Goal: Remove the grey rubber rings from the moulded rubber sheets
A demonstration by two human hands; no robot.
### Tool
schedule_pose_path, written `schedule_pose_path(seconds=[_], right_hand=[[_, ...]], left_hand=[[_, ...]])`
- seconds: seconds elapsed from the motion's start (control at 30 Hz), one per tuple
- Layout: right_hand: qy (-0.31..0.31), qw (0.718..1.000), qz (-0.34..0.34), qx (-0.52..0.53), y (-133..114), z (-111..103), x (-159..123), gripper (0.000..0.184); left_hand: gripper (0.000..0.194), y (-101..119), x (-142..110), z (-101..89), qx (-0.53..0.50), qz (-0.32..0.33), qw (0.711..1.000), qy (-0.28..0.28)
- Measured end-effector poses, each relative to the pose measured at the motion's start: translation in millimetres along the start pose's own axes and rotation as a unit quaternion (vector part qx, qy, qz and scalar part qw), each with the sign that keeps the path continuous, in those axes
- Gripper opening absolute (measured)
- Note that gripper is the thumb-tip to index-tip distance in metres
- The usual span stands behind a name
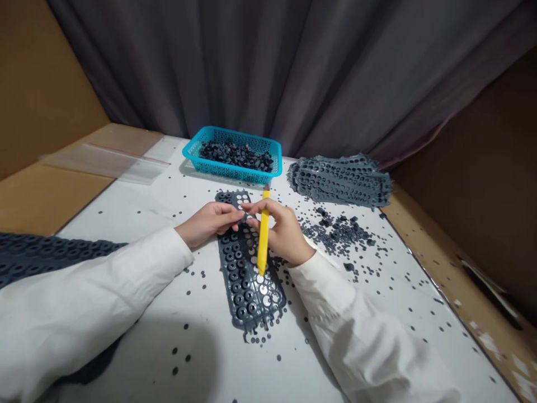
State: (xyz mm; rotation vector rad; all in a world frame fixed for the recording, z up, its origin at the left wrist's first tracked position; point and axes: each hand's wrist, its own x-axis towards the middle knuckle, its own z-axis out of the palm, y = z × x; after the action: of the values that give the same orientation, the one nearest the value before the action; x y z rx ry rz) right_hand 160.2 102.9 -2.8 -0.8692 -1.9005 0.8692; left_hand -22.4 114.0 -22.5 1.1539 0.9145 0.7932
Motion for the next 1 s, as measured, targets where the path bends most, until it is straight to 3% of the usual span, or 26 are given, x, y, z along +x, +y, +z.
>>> schedule_pose_path(seconds=[0.2,0.3,0.37,0.43,0.5,0.57,0.63,0.73,0.87,0.93,1.0], right_hand=[[0.038,0.999,0.018,0.001,-7,-1,2,0.025],[0.039,0.998,0.005,-0.044,-13,-27,9,0.02],[0.007,0.992,0.017,-0.121,-15,-55,12,0.019],[-0.041,0.971,0.065,-0.224,-11,-85,11,0.022],[-0.077,0.933,0.139,-0.323,-5,-111,6,0.024],[-0.084,0.894,0.199,-0.393,0,-130,1,0.022],[-0.064,0.875,0.221,-0.425,0,-140,-4,0.019],[-0.007,0.903,0.194,-0.384,-7,-138,-4,0.017],[0.01,0.981,0.162,-0.106,-9,-101,3,0.033],[-0.008,0.986,0.169,-0.01,-1,-75,6,0.038],[0.009,0.983,0.178,0.046,10,-52,8,0.031]], left_hand=[[0.031,5,-2,7.5,0.072,0.024,0.997,-0.018],[0.027,18,-2,9.5,0.103,0.037,0.994,0.003],[0.027,32,4,4.8,0.129,0.05,0.99,0.032],[0.026,48,19,-5.6,0.184,0.074,0.977,0.081],[0.021,63,43,-19.5,0.262,0.101,0.946,0.16],[0.017,76,73,-33.0,0.28,0.119,0.927,0.219],[0.02,85,104,-42.9,0.29,0.132,0.909,0.268],[0.033,89,138,-49.4,0.307,0.142,0.894,0.295],[0.044,85,153,-51.0,0.345,0.125,0.891,0.269],[0.048,85,150,-50.8,0.372,0.12,0.883,0.258],[0.053,87,141,-47.7,0.403,0.127,0.87,0.254]])
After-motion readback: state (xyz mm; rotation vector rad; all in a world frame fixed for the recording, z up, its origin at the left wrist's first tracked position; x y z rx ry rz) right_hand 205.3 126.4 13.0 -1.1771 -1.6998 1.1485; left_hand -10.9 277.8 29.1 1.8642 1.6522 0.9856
